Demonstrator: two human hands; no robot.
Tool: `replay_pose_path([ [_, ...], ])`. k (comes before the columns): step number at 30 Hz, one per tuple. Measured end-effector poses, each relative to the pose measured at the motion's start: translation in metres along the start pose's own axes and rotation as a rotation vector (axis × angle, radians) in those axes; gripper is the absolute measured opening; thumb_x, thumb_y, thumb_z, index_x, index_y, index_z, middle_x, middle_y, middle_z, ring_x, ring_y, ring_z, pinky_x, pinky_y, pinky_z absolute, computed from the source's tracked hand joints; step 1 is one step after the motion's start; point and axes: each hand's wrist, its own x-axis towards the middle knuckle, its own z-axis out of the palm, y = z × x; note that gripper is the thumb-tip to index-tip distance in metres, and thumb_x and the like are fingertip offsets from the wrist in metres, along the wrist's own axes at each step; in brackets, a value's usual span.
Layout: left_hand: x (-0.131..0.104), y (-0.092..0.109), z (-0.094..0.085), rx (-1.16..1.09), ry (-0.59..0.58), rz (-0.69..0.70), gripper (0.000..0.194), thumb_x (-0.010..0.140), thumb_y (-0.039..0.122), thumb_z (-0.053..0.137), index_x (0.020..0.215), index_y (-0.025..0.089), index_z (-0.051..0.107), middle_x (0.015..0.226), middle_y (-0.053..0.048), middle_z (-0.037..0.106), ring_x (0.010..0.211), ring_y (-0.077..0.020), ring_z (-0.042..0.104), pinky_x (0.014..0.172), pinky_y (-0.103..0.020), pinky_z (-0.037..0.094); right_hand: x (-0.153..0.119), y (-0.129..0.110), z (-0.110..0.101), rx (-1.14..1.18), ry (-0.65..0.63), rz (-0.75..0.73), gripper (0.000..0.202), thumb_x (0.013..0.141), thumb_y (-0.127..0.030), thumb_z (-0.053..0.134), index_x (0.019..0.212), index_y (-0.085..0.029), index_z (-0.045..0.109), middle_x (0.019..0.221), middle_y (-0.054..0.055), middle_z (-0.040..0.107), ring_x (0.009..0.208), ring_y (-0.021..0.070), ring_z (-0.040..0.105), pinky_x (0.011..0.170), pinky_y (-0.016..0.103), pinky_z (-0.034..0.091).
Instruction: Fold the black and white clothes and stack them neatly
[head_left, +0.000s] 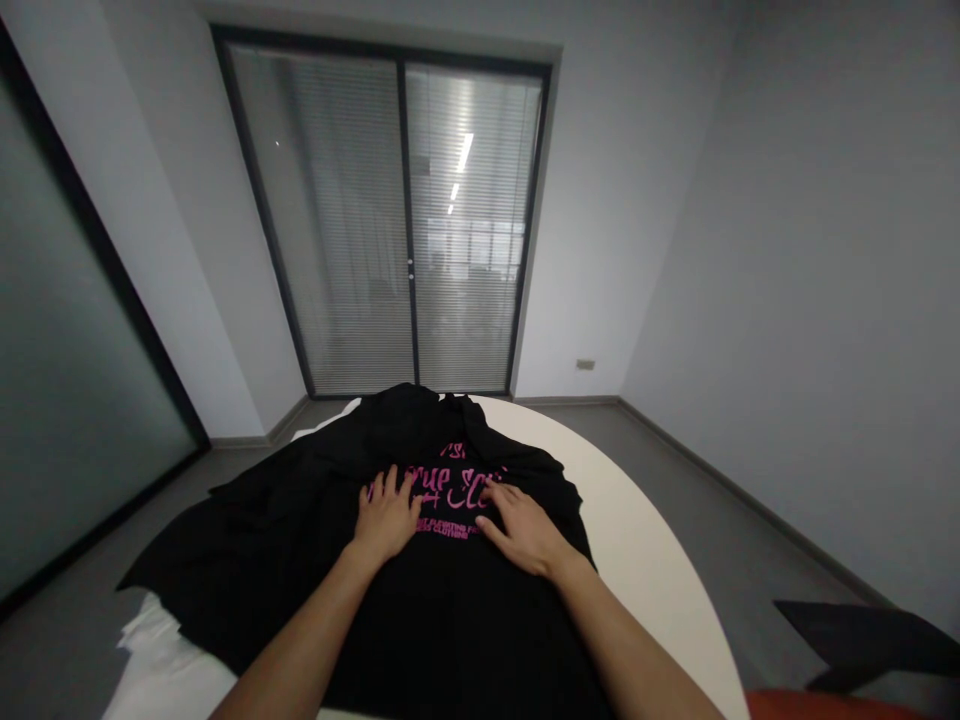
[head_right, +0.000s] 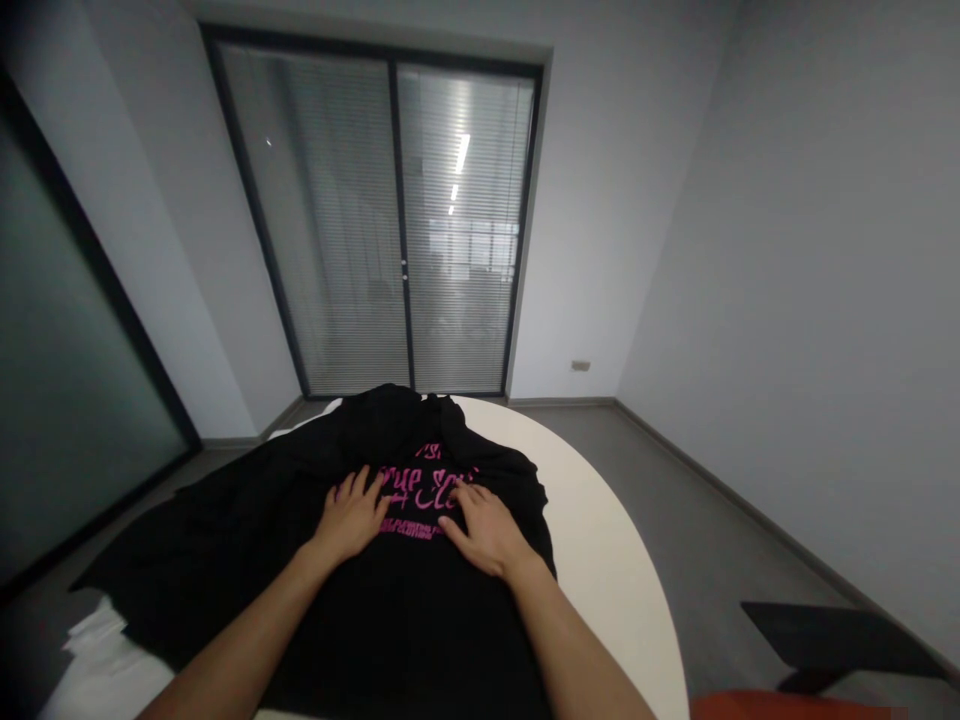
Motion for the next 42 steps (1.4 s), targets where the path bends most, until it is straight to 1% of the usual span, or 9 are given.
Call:
replay_pose_path([
  [7,0.004,-0.006,-0.014,-0.096,-0.147,0.009,0.058,0.099,0.049,0.033,0.151,0.022,0.042,0.161,-0.016,0.031,0.145,-0.0388,0.031,0.113,-0.057,0.028,-0.006,-0.002,0.0,-0.031,0.029,-0.052,0.036,0.097,-0.047,0.047,0.116,-0.021,0.064,0.145,0.009,0.054,0.139,0.0276,0.042,0.117,0.048,0.031],
  [15,0.002,-0.014,-0.039,-0.165,-0.313,0.103,0.069,0.088,0.05,0.053,0.15,0.022,0.044,0.157,-0.014,0.04,0.14,-0.0361,0.042,0.108,-0.046,0.04,-0.015,0.012,-0.012,0.0,-0.141,-0.197,0.055,0.09,-0.046,0.058,0.141,-0.026,0.051,0.158,0.009,0.036,0.148,0.0299,0.026,0.12,0.055,0.021],
  [20,0.001,-0.023,-0.06,-0.147,-0.259,0.099,0.06,0.087,0.044,0.059,0.143,0.026,0.052,0.149,-0.011,0.05,0.132,-0.0324,0.049,0.105,-0.044,0.042,-0.024,0.016,-0.022,-0.015,-0.173,-0.232,0.054,0.089,-0.043,0.059,0.14,-0.025,0.052,0.157,0.01,0.039,0.147,0.0294,0.029,0.12,0.053,0.023],
  [23,0.004,-0.034,-0.067,-0.106,-0.178,-0.008,0.054,0.092,0.038,0.053,0.145,0.026,0.05,0.157,-0.014,0.038,0.14,-0.0368,0.038,0.108,-0.052,0.036,-0.028,0.019,-0.03,-0.028,-0.196,-0.25,0.056,0.087,-0.043,0.061,0.14,-0.024,0.053,0.157,0.01,0.039,0.147,0.0295,0.03,0.12,0.053,0.024],
  [26,0.005,-0.043,-0.066,-0.079,-0.165,-0.095,0.049,0.094,0.034,0.051,0.142,0.027,0.054,0.159,-0.017,0.033,0.139,-0.0405,0.038,0.105,-0.054,0.038,-0.035,0.024,-0.037,-0.037,-0.231,-0.247,0.061,0.087,-0.045,0.061,0.143,-0.025,0.05,0.159,0.01,0.035,0.147,0.0305,0.029,0.12,0.054,0.022],
  [31,0.004,-0.047,-0.062,-0.058,-0.173,-0.116,0.043,0.094,0.034,0.049,0.135,0.025,0.061,0.134,-0.017,0.06,0.122,-0.0374,0.055,0.099,-0.052,0.042,-0.054,0.035,-0.048,0.008,-0.271,-0.218,0.071,0.086,-0.046,0.062,0.151,-0.029,0.041,0.162,0.009,0.029,0.149,0.0308,0.025,0.12,0.053,0.022],
  [34,0.006,-0.047,-0.061,-0.055,-0.136,-0.128,0.043,0.096,0.032,0.045,0.133,0.019,0.061,0.129,-0.019,0.062,0.119,-0.0369,0.056,0.097,-0.052,0.042,-0.056,0.036,-0.054,-0.019,-0.292,-0.224,0.073,0.083,-0.045,0.065,0.15,-0.028,0.043,0.158,0.009,0.036,0.149,0.0326,0.024,0.12,0.056,0.02],
  [38,0.01,-0.05,-0.053,-0.084,-0.119,-0.14,0.043,0.096,0.027,0.041,0.132,0.015,0.06,0.13,-0.02,0.06,0.12,-0.0367,0.055,0.091,-0.047,0.048,-0.036,0.02,-0.054,-0.114,-0.198,-0.314,0.046,0.082,-0.044,0.064,0.122,-0.022,0.066,0.134,0.011,0.059,0.14,0.0335,0.037,0.116,0.055,0.026],
  [42,0.016,-0.059,-0.043,-0.144,-0.106,-0.157,0.043,0.097,0.024,0.039,0.134,0.016,0.059,0.133,-0.017,0.06,0.121,-0.0325,0.057,0.093,-0.041,0.049,-0.003,-0.018,-0.033,-0.146,-0.123,-0.374,0.027,0.088,-0.04,0.057,0.103,-0.02,0.069,0.104,0.009,0.066,0.1,0.024,0.059,0.095,0.041,0.043],
])
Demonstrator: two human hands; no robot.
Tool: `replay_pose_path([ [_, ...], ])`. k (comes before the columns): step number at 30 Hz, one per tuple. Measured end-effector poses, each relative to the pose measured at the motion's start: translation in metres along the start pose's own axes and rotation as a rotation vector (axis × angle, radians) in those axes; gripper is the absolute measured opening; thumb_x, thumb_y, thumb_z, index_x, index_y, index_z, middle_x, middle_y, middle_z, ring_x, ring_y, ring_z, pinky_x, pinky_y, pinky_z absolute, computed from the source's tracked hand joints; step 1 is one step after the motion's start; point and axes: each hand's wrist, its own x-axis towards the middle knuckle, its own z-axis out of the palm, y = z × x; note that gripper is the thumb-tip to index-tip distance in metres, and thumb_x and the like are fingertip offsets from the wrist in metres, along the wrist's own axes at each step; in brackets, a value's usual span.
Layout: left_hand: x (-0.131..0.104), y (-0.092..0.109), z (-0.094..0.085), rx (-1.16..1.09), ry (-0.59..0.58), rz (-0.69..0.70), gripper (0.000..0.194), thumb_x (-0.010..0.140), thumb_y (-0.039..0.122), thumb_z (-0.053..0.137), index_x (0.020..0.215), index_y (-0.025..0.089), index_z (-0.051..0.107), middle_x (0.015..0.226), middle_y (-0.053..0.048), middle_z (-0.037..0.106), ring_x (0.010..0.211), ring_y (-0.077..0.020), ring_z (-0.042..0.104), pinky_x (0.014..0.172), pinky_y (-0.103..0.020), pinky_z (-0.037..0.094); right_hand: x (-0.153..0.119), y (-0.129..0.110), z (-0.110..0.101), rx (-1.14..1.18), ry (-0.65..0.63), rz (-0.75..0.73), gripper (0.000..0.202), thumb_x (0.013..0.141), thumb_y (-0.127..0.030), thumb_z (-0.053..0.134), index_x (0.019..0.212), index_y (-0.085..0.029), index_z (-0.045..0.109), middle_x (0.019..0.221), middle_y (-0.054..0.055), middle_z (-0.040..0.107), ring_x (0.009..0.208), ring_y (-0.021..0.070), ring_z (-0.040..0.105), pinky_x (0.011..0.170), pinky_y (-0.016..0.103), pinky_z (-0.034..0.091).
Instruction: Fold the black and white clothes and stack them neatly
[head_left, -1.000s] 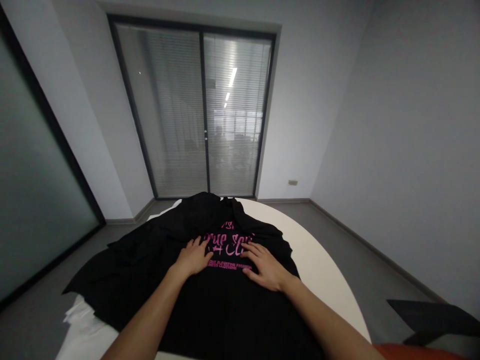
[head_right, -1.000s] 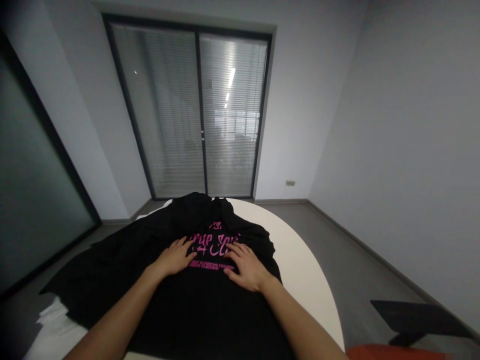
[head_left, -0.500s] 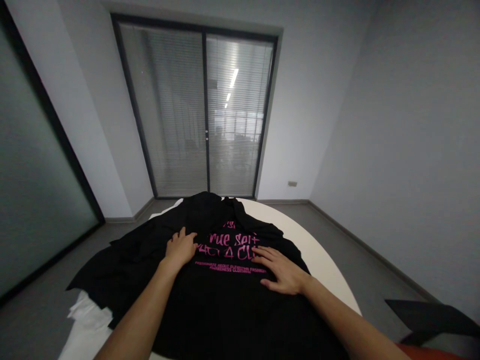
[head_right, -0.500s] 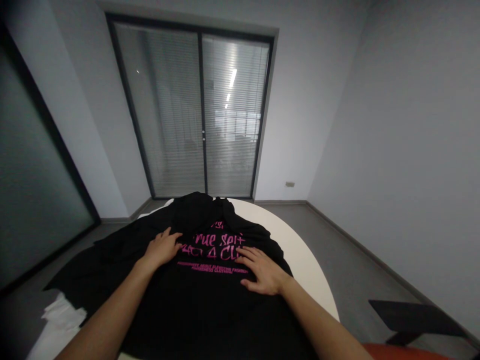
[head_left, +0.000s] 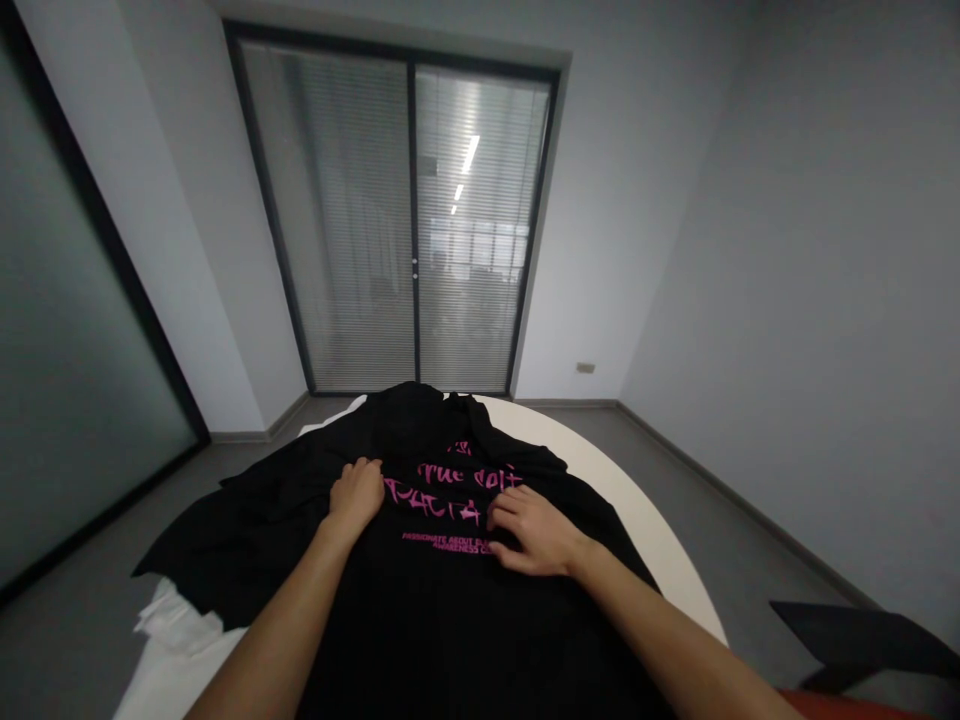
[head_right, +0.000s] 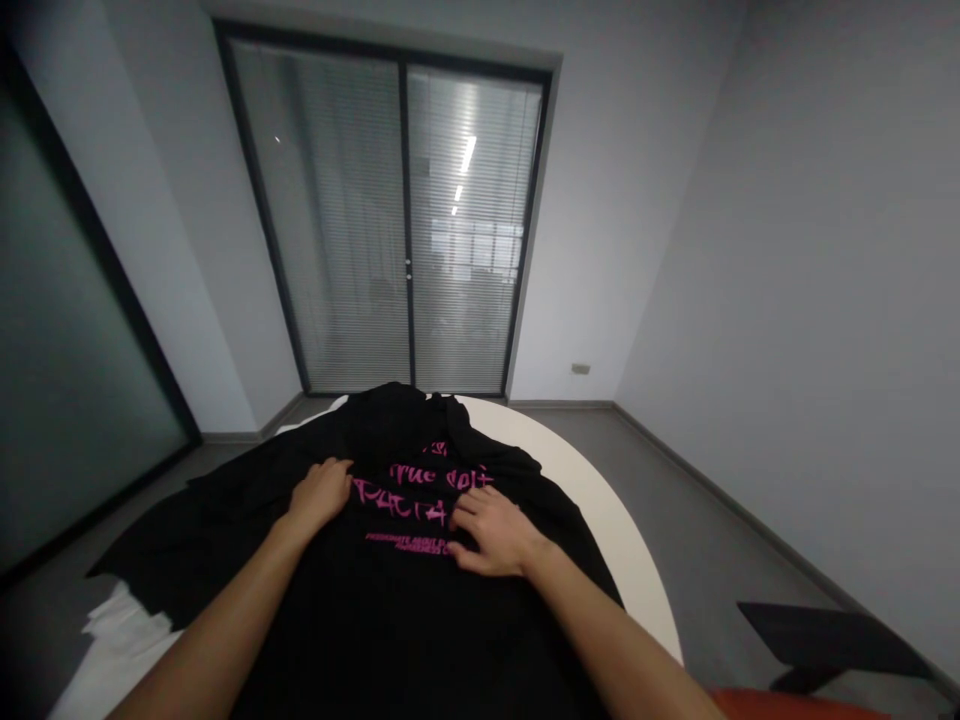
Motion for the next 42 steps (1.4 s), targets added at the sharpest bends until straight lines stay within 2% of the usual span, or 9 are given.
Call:
replay_pose_path([
  [5,0.008,-0.017,0.005,-0.087,0.025,-0.093,0.044,0.1,0.026,0.035,0.138,0.021,0.057,0.133,-0.013,0.064,0.118,-0.0279,0.063,0.093,-0.037,0.05,0.044,-0.035,0.033,0.099,-0.043,-0.264,0.048,0.088,-0.056,0.058,0.122,-0.023,0.064,0.12,0.008,0.065,0.108,0.0234,0.057,0.094,0.037,0.043],
  [11,0.013,-0.031,0.009,-0.138,0.043,-0.175,0.043,0.1,0.035,0.036,0.135,0.024,0.06,0.124,-0.012,0.07,0.112,-0.028,0.068,0.088,-0.036,0.053,0.045,-0.046,0.052,0.196,-0.044,-0.331,0.065,0.087,-0.058,0.059,0.143,-0.027,0.049,0.153,0.009,0.044,0.139,0.0279,0.039,0.111,0.045,0.031],
  [18,0.015,-0.032,0.003,-0.116,0.022,-0.177,0.045,0.099,0.038,0.034,0.132,0.023,0.062,0.12,-0.014,0.071,0.11,-0.0306,0.068,0.087,-0.039,0.053,0.047,-0.067,0.061,0.185,-0.006,-0.524,0.055,0.086,-0.054,0.063,0.131,-0.023,0.059,0.141,0.008,0.057,0.131,0.0225,0.05,0.111,0.04,0.035],
  [24,0.009,-0.029,-0.003,-0.05,-0.043,-0.184,0.043,0.097,0.032,0.038,0.131,0.022,0.062,0.121,-0.015,0.071,0.109,-0.0309,0.069,0.085,-0.038,0.054,0.053,-0.088,0.062,0.078,-0.01,-0.551,0.063,0.084,-0.054,0.066,0.14,-0.028,0.051,0.152,0.004,0.047,0.143,0.0234,0.036,0.118,0.044,0.027],
  [28,0.005,-0.03,-0.021,0.037,-0.124,-0.202,0.035,0.088,0.021,0.047,0.114,0.015,0.07,0.117,-0.021,0.071,0.107,-0.0369,0.069,0.08,-0.043,0.055,0.046,-0.101,0.062,0.007,-0.017,-0.593,0.069,0.084,-0.057,0.066,0.144,-0.029,0.046,0.154,0.004,0.044,0.146,0.0288,0.03,0.118,0.05,0.025],
  [31,0.004,-0.023,-0.037,0.093,-0.156,-0.168,0.033,0.081,0.018,0.056,0.11,0.014,0.071,0.115,-0.022,0.071,0.106,-0.0395,0.068,0.081,-0.046,0.054,0.04,-0.114,0.066,-0.068,0.01,-0.674,0.058,0.094,-0.051,0.057,0.146,-0.033,0.043,0.154,0.001,0.043,0.146,0.0292,0.03,0.116,0.048,0.03],
  [34,0.004,-0.004,-0.041,0.107,-0.115,-0.024,0.043,0.081,0.025,0.061,0.123,0.02,0.065,0.127,-0.017,0.066,0.115,-0.0364,0.063,0.089,-0.045,0.052,0.038,-0.125,0.072,-0.16,0.057,-0.721,0.042,0.103,-0.042,0.041,0.144,-0.034,0.046,0.153,-0.001,0.043,0.145,0.0274,0.032,0.114,0.045,0.035],
  [38,0.008,0.027,-0.025,0.083,-0.048,0.207,0.046,0.087,0.032,0.06,0.133,0.028,0.058,0.138,-0.008,0.057,0.125,-0.0268,0.054,0.098,-0.037,0.047,0.045,-0.129,0.07,-0.169,0.013,-0.741,0.04,0.105,-0.04,0.032,0.14,-0.031,0.049,0.151,-0.001,0.044,0.143,0.0257,0.035,0.108,0.043,0.041],
  [42,0.014,0.039,-0.002,0.081,-0.022,0.267,0.038,0.089,0.032,0.062,0.125,0.025,0.063,0.13,-0.011,0.061,0.12,-0.0281,0.056,0.094,-0.037,0.048,0.052,-0.122,0.057,-0.078,-0.09,-0.773,0.04,0.105,-0.037,0.035,0.14,-0.026,0.049,0.15,-0.001,0.047,0.141,0.0193,0.039,0.11,0.037,0.039],
])
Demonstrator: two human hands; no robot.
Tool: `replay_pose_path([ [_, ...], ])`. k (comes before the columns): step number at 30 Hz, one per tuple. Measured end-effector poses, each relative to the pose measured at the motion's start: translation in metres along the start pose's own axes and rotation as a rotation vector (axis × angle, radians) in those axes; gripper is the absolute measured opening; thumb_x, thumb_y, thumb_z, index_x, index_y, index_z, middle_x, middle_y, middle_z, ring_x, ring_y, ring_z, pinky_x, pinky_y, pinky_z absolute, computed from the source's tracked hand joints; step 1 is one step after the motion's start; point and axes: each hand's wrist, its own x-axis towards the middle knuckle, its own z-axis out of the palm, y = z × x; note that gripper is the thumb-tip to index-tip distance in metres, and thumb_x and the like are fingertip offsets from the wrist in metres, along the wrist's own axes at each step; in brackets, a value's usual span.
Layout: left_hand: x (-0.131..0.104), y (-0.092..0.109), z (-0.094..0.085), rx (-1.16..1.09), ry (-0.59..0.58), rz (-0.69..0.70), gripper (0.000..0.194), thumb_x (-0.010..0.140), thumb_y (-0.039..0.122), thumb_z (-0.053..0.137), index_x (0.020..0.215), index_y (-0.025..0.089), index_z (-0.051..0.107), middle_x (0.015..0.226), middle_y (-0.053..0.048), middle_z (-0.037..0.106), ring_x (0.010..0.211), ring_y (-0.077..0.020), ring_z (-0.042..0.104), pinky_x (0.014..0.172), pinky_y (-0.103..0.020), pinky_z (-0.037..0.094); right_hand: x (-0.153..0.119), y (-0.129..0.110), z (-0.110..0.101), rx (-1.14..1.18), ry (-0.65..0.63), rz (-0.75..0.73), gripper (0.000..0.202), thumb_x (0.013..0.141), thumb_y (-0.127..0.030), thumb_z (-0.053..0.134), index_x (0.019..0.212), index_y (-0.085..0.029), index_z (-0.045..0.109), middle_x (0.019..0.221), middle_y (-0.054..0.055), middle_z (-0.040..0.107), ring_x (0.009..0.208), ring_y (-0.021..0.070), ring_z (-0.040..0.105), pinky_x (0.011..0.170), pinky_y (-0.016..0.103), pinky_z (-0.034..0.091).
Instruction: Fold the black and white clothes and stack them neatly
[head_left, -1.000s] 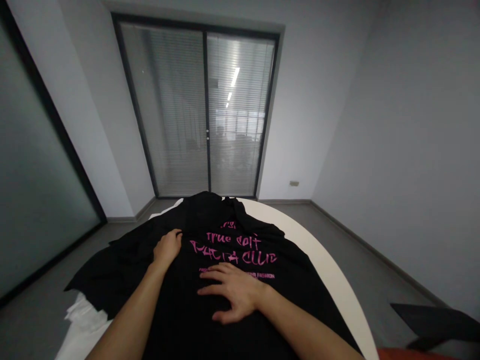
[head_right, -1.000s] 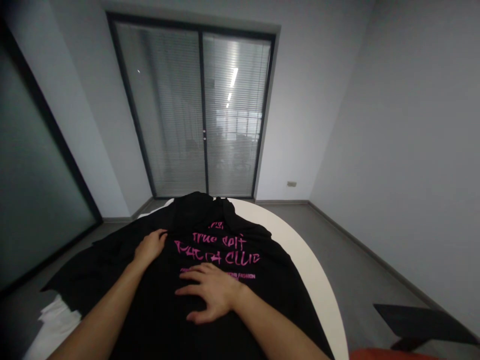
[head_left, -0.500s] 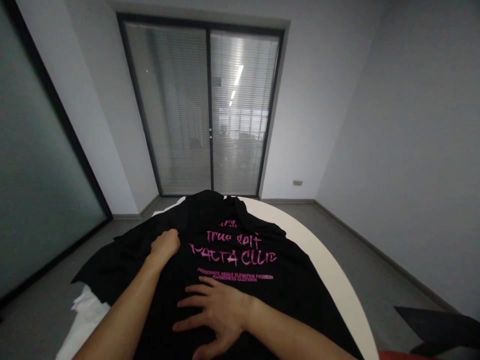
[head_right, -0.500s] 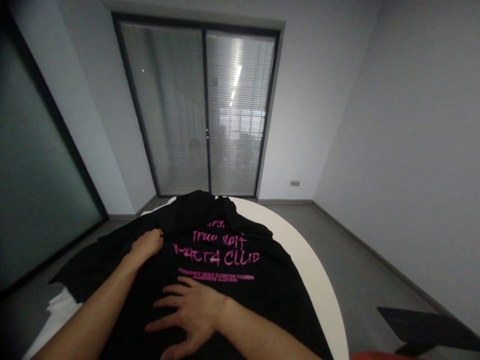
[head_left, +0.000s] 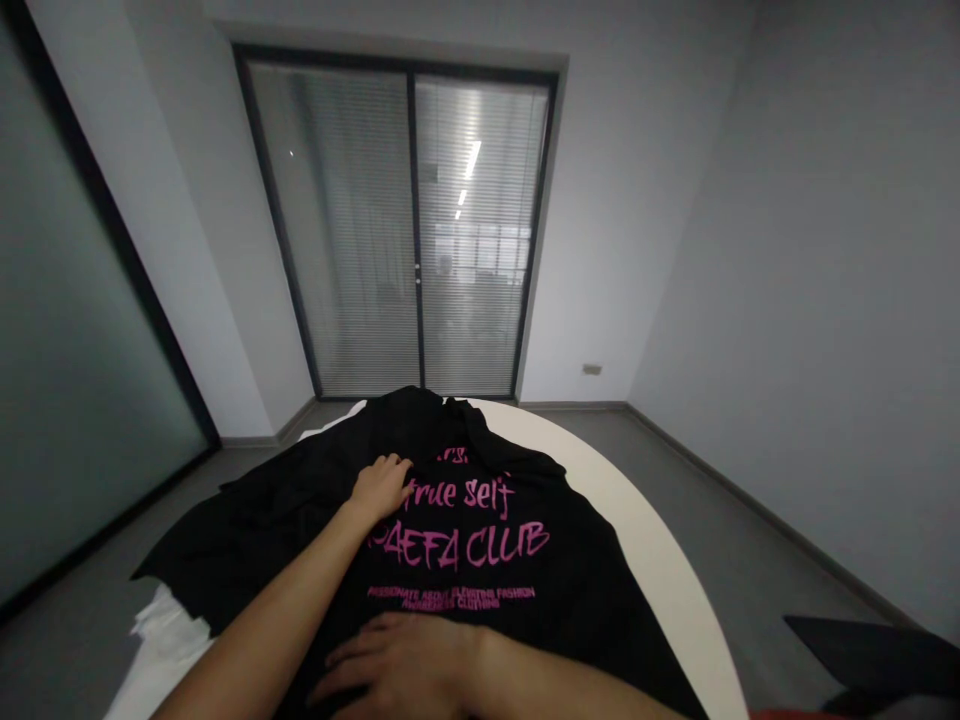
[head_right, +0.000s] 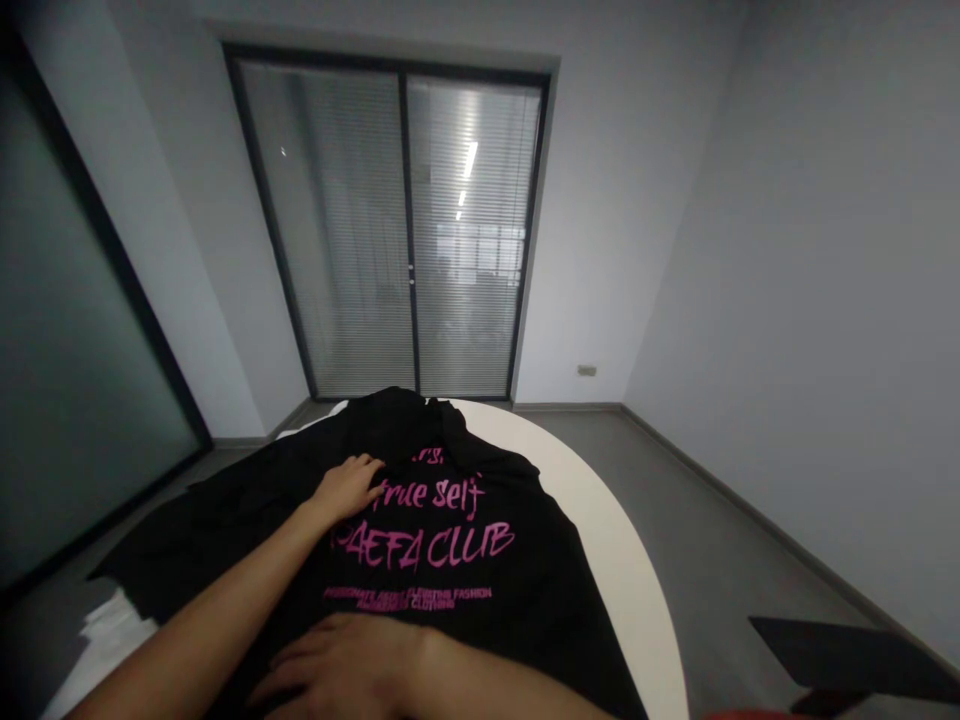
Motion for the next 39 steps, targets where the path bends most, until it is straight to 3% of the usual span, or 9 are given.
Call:
replay_pose_path([
  [6,0.006,-0.015,0.011,-0.052,0.054,-0.102,0.027,0.098,0.026,0.043,0.116,0.023,0.063,0.12,-0.01,0.066,0.112,-0.0268,0.063,0.089,-0.037,0.05,-0.014,0.003,-0.002,0.091,0.003,0.152,0.063,0.092,-0.046,0.06,0.149,-0.029,0.038,0.159,0.001,0.035,0.149,0.0275,0.026,0.121,0.048,0.022],
  [15,0.02,-0.051,-0.013,-0.132,0.056,-0.473,0.033,0.088,0.027,0.046,0.114,0.014,0.064,0.11,-0.022,0.071,0.1,-0.0401,0.069,0.074,-0.046,0.054,-0.001,-0.014,0.018,-0.06,0.025,0.088,0.051,0.101,-0.046,0.046,0.15,-0.034,0.038,0.162,-0.001,0.03,0.147,0.03,0.029,0.118,0.05,0.028],
  [18,0.022,-0.046,-0.018,-0.13,0.095,-0.439,0.036,0.086,0.02,0.045,0.118,0.016,0.061,0.115,-0.019,0.069,0.105,-0.0368,0.067,0.079,-0.045,0.053,0.0,-0.01,0.021,-0.022,0.042,0.015,0.05,0.099,-0.045,0.05,0.147,-0.034,0.041,0.161,-0.002,0.032,0.147,0.0284,0.029,0.117,0.046,0.029],
  [21,0.025,-0.031,-0.017,-0.125,0.141,-0.34,0.038,0.085,0.019,0.048,0.121,0.021,0.06,0.123,-0.013,0.067,0.112,-0.0319,0.064,0.086,-0.042,0.05,-0.008,0.012,0.011,0.098,0.065,0.032,0.039,0.098,-0.04,0.052,0.134,-0.027,0.054,0.144,-0.001,0.055,0.132,0.0188,0.049,0.108,0.031,0.039],
  [25,0.028,-0.012,-0.006,-0.1,0.182,-0.252,0.041,0.086,0.038,0.057,0.123,0.021,0.062,0.124,-0.014,0.065,0.114,-0.0337,0.06,0.093,-0.045,0.046,-0.041,0.066,-0.018,0.069,0.063,0.443,0.022,0.091,-0.04,0.056,0.092,-0.022,0.067,0.087,0.001,0.071,0.084,0.0166,0.064,0.083,0.029,0.047],
  [27,0.028,-0.008,0.002,-0.084,0.198,-0.226,0.043,0.084,0.041,0.063,0.122,0.02,0.065,0.125,-0.015,0.064,0.118,-0.036,0.056,0.098,-0.048,0.043,-0.064,0.095,-0.029,-0.051,0.111,0.766,0.021,0.093,-0.033,0.051,0.089,-0.02,0.067,0.088,0.005,0.069,0.085,0.0187,0.062,0.083,0.031,0.047],
  [30,0.028,-0.009,0.011,-0.092,0.225,-0.214,0.032,0.086,0.032,0.062,0.115,0.021,0.069,0.125,-0.014,0.064,0.123,-0.0343,0.053,0.103,-0.047,0.038,-0.095,0.129,-0.034,-0.199,0.243,1.232,0.035,0.09,-0.04,0.059,0.115,-0.016,0.063,0.114,0.014,0.066,0.107,0.0266,0.057,0.091,0.037,0.046],
  [34,0.036,-0.02,0.013,-0.175,0.247,-0.272,0.027,0.094,0.032,0.051,0.111,0.024,0.071,0.118,-0.011,0.07,0.116,-0.0304,0.06,0.097,-0.041,0.044,-0.122,0.161,-0.023,-0.031,0.268,1.54,0.03,0.089,-0.041,0.06,0.108,-0.018,0.067,0.112,0.015,0.068,0.112,0.0288,0.058,0.094,0.039,0.046],
  [39,0.058,-0.055,0.003,-0.324,0.269,-0.504,0.039,0.099,0.042,0.04,0.125,0.026,0.064,0.113,-0.013,0.073,0.102,-0.0317,0.069,0.082,-0.04,0.052,-0.159,0.202,-0.026,0.254,0.685,1.863,0.035,0.096,-0.044,0.048,0.108,-0.017,0.067,0.101,0.016,0.072,0.101,0.0276,0.067,0.091,0.04,0.049],
])
